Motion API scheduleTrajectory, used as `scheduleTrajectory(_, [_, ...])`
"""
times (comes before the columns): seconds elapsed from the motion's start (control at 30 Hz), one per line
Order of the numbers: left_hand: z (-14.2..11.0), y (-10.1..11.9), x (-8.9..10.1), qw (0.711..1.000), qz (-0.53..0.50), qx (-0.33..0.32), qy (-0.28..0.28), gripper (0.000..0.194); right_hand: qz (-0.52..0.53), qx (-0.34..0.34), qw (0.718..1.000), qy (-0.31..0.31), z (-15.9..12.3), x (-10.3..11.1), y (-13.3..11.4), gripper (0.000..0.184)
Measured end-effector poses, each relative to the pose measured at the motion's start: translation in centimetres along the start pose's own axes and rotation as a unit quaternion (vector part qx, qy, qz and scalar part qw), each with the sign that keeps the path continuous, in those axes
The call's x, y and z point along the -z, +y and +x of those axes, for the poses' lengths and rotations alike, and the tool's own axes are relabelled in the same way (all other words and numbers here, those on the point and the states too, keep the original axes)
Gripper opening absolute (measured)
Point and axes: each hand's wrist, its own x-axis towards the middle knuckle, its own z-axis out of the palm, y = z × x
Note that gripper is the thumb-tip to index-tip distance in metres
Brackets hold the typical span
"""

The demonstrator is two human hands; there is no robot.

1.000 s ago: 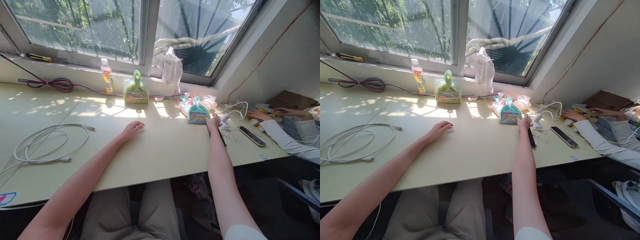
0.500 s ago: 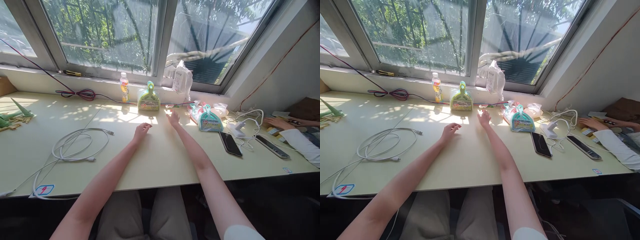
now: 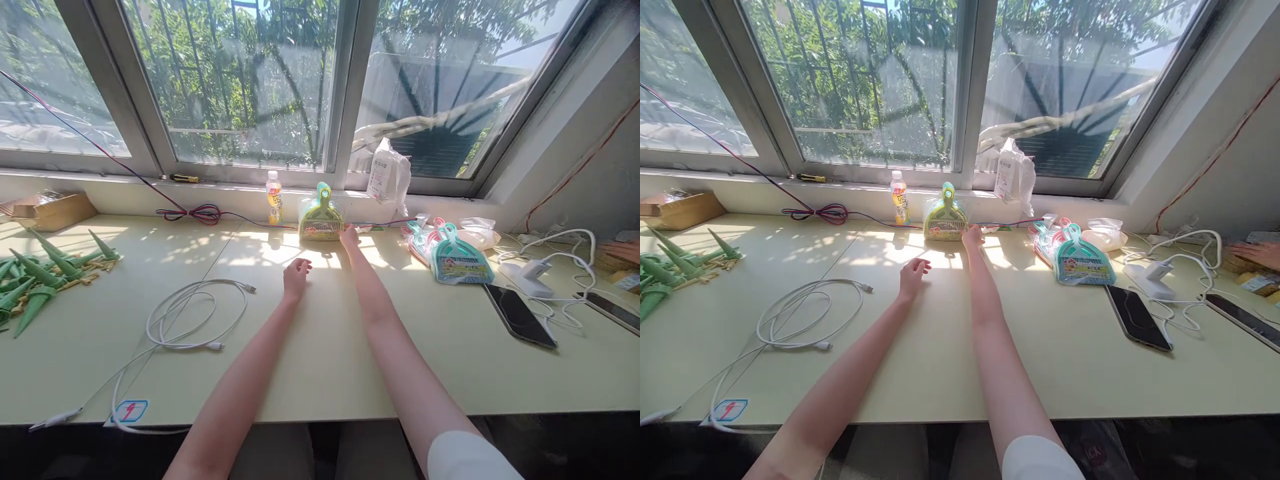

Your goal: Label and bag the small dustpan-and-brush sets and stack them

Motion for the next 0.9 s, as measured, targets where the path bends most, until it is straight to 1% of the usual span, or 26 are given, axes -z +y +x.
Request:
scheduleTrajectory(0.07, [-0.2,0.3,0.0,1.000,0.001,0.000,-0.003,0.026,-0.020,0.006,1.000,0.000,0.1,0.2,0.3,0.023])
scheduleTrajectory(0.23, [-0.4,0.4,0.2,1.000,0.004,0.001,-0.003,0.027,-0.068,0.054,0.996,0.010,-0.8,0.6,1.0,0.012])
scheduleTrajectory(0.33, [-0.1,0.1,0.1,1.000,0.001,0.001,-0.007,0.027,-0.073,0.107,0.992,0.010,-1.7,1.0,1.5,0.007])
scheduleTrajectory(0.4, [0.0,0.0,0.1,1.000,0.010,-0.006,-0.004,0.026,-0.056,0.148,0.987,0.010,-2.6,1.4,1.8,0.008])
scheduleTrajectory(0.47, [0.3,-0.1,0.3,0.999,0.032,-0.021,0.022,0.026,-0.024,0.184,0.982,0.013,-3.9,2.0,2.2,0.009])
scheduleTrajectory(0.57, [0.8,-0.3,0.9,0.992,0.067,-0.024,0.108,0.024,0.043,0.223,0.974,0.000,-6.8,3.7,3.4,0.008])
scheduleTrajectory(0.6, [1.1,-0.4,1.2,0.988,0.070,-0.011,0.135,0.024,0.068,0.226,0.972,-0.010,-8.1,4.4,4.0,0.009])
scheduleTrajectory(0.63, [1.3,-0.5,1.4,0.987,0.063,0.012,0.147,0.024,0.092,0.225,0.970,-0.022,-9.4,5.1,4.7,0.011])
scheduleTrajectory(0.67, [1.5,-0.5,1.6,0.988,0.046,0.039,0.141,0.025,0.114,0.219,0.968,-0.035,-10.8,5.9,5.5,0.015])
scheduleTrajectory(0.73, [1.7,-0.4,1.7,0.992,0.000,0.089,0.087,0.025,0.156,0.200,0.965,-0.060,-13.5,7.3,7.0,0.023])
scheduleTrajectory(0.8, [1.4,0.1,1.5,0.991,-0.059,0.118,-0.009,0.027,0.191,0.182,0.962,-0.072,-15.7,8.5,8.0,0.028])
scheduleTrajectory(0.83, [1.0,0.4,1.2,0.985,-0.099,0.126,-0.067,0.031,0.205,0.175,0.960,-0.071,-16.5,8.9,8.3,0.030])
scheduleTrajectory(0.9, [0.1,1.3,0.8,0.956,-0.191,0.133,-0.178,0.041,0.223,0.164,0.959,-0.060,-17.3,9.5,8.6,0.033])
